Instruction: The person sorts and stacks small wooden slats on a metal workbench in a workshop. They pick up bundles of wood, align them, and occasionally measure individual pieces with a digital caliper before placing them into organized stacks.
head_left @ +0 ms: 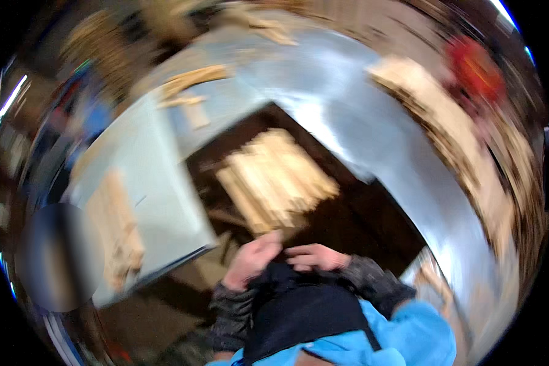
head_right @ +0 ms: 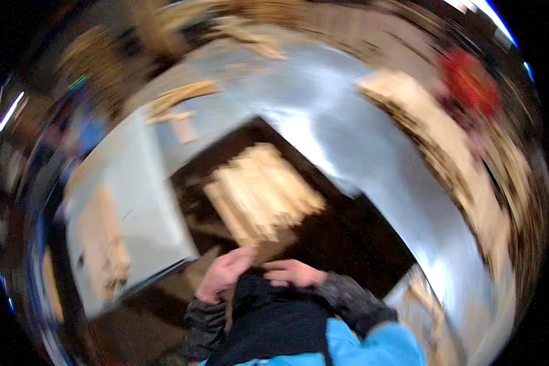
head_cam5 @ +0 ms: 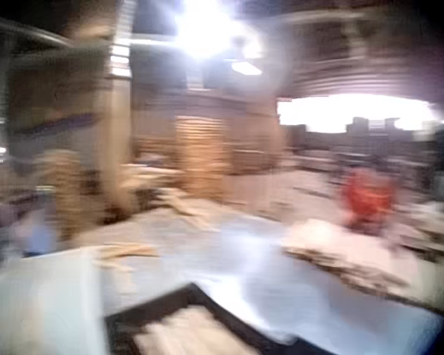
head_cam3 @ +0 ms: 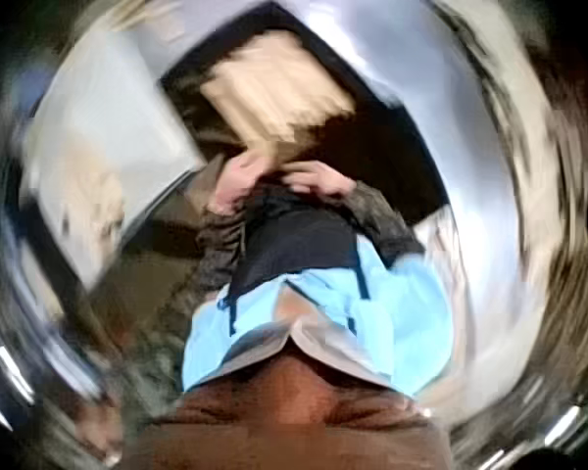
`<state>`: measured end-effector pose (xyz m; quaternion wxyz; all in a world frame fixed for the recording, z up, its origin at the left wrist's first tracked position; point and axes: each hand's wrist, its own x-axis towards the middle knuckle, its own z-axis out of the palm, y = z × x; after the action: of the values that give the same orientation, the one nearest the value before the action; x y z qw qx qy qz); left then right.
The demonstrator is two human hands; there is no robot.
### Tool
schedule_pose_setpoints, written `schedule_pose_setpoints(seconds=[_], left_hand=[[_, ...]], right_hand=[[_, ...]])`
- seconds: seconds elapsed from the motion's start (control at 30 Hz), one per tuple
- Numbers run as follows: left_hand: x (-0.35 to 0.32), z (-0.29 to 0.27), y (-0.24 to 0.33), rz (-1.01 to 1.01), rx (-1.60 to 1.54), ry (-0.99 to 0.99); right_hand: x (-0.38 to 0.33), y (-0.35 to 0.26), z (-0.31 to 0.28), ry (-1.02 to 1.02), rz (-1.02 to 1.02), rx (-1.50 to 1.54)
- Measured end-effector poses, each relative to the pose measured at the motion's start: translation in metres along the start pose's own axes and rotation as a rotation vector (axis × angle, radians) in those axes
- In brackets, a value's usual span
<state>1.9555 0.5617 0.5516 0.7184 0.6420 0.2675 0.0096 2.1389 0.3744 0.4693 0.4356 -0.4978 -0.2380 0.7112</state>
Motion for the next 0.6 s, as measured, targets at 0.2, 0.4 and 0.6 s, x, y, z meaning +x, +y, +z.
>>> schedule_pose_setpoints(seconds=[0.2,0.4,0.6], left_hand=[[0.029,0.106,-0.036,-0.214,0.011,-0.005],[0.075,0.157,-0.026,-0.266,0.115,-0.274],[0.142,0.197,-0.039,-0.243,0.322,-0.507]], right_hand=[[-0.081,0.068,-0.041,0.119,-0.064,0.062],[-0.107,0.1,-0.055,0.324,-0.126,0.22],[-0.123,0.126,-0.088,0.475,-0.163,0.13]])
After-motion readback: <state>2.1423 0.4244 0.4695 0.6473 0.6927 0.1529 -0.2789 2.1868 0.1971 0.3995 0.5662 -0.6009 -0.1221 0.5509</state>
